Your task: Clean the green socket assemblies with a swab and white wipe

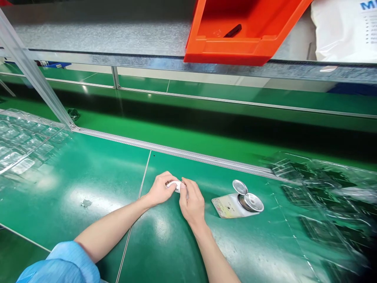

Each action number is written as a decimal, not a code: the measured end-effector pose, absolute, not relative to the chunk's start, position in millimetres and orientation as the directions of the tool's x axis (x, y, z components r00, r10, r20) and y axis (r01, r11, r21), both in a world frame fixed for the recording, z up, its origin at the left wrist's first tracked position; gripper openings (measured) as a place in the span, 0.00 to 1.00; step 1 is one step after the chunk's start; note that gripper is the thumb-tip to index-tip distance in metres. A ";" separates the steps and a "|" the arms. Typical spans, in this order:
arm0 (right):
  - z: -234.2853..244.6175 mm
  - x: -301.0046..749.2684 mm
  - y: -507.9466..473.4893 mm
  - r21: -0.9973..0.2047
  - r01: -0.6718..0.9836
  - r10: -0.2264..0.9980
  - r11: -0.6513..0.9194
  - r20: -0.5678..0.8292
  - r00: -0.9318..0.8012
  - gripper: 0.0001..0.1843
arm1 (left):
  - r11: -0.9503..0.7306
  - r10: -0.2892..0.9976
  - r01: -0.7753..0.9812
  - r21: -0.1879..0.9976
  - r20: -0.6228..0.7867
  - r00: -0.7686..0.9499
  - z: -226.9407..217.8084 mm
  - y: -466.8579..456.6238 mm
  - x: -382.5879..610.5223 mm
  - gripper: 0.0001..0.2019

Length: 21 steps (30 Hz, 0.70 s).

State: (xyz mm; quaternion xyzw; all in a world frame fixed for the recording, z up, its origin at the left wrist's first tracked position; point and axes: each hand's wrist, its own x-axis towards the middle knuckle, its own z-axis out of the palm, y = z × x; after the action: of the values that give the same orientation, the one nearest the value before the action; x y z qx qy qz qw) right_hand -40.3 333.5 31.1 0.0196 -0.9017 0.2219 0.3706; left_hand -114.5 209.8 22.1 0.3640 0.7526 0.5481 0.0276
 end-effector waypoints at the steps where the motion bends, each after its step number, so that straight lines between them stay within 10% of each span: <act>1: 30.9 -40.5 333.2 -0.380 -0.203 0.118 0.902 0.671 -0.732 0.17 | 0.130 0.542 0.481 0.867 0.345 -0.767 22.1 209.8 -116.1 0.10; 21: 23.6 -40.6 333.6 -0.311 -0.250 0.007 0.917 0.639 -0.769 0.20 | -0.033 0.482 0.219 0.975 0.208 -0.851 18.7 212.8 -111.9 0.14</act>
State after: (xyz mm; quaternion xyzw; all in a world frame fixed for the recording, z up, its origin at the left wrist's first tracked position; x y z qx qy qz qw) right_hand -40.6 333.6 23.6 0.0661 -0.9205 0.1926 0.3335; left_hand -111.9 212.8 18.7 0.2548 0.6883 0.6721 0.0978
